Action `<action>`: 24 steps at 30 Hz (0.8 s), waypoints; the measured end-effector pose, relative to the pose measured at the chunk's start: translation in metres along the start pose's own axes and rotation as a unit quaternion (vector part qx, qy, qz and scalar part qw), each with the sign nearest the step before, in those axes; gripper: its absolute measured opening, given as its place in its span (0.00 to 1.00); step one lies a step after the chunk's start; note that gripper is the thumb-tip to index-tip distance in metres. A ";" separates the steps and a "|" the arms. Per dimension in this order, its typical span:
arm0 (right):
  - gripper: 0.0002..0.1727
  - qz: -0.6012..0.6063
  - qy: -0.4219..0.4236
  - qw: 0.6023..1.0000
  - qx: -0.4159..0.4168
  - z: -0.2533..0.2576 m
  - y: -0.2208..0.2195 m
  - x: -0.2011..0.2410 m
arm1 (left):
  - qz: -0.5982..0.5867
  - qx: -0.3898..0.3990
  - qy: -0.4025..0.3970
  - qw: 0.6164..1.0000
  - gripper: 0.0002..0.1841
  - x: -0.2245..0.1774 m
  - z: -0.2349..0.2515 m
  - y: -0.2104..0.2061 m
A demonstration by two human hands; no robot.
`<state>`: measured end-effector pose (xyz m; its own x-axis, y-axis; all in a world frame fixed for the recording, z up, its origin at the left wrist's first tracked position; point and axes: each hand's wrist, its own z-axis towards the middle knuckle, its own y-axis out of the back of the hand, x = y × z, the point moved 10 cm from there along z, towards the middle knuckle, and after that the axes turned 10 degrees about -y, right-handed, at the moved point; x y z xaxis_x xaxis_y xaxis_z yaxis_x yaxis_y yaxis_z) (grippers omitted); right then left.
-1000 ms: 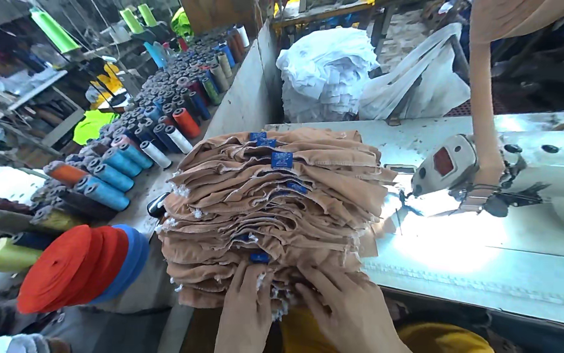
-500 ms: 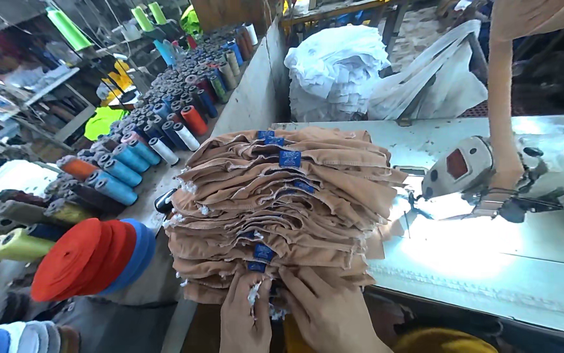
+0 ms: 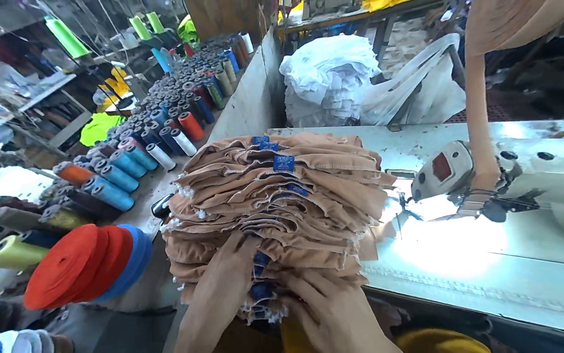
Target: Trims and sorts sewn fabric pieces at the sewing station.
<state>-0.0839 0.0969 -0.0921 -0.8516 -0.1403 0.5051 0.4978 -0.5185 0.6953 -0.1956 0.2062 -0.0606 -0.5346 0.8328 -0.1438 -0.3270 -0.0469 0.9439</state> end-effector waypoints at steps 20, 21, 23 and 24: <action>0.25 -0.077 -0.003 0.997 -0.026 0.062 -0.015 0.000 | -0.010 -0.189 0.136 0.972 0.12 0.018 -0.070 0.025; 0.28 -0.077 -0.009 0.997 -0.020 0.064 -0.015 -0.005 | -0.008 -0.188 0.138 0.972 0.12 0.019 -0.068 0.025; 0.28 -0.062 -0.007 0.998 -0.002 0.066 -0.016 -0.011 | -0.023 -0.190 0.135 0.972 0.12 0.017 -0.066 0.025; 0.27 -0.058 -0.003 0.998 0.009 0.065 -0.016 -0.012 | -0.039 -0.193 0.131 0.972 0.12 0.016 -0.067 0.024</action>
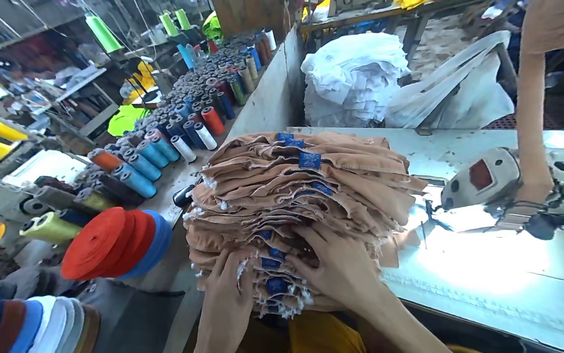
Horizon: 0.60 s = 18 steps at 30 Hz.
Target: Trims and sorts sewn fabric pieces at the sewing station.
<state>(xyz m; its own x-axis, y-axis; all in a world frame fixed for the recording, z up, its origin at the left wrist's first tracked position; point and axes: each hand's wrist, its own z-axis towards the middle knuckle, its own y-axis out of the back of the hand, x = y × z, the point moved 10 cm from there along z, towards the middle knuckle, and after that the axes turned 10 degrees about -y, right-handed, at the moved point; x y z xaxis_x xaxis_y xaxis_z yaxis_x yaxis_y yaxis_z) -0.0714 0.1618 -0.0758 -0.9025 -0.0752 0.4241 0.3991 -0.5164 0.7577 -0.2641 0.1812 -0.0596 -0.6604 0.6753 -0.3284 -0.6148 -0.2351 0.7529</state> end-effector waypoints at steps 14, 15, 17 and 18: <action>0.17 0.084 0.011 0.996 0.013 -0.044 0.010 -0.006 | -0.042 -0.003 0.020 0.999 0.12 -0.005 -0.034 -0.021; 0.18 0.058 0.020 0.998 0.026 -0.046 0.005 -0.004 | -0.038 0.016 0.015 0.999 0.13 -0.006 -0.032 -0.028; 0.16 0.051 0.007 0.998 0.018 -0.039 0.004 -0.011 | -0.021 0.036 0.001 0.999 0.11 -0.009 -0.030 -0.037; 0.15 0.059 -0.005 0.998 -0.004 -0.034 0.009 -0.016 | -0.016 0.033 -0.005 0.999 0.10 -0.010 -0.028 -0.036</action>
<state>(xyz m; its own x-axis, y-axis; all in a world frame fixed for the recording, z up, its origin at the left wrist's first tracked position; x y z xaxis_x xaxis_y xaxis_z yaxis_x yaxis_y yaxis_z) -0.0593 0.1299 -0.0926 -0.8472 -0.1281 0.5157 0.5021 -0.5105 0.6980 -0.2471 0.1629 -0.0997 -0.6371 0.6883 -0.3469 -0.6049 -0.1675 0.7785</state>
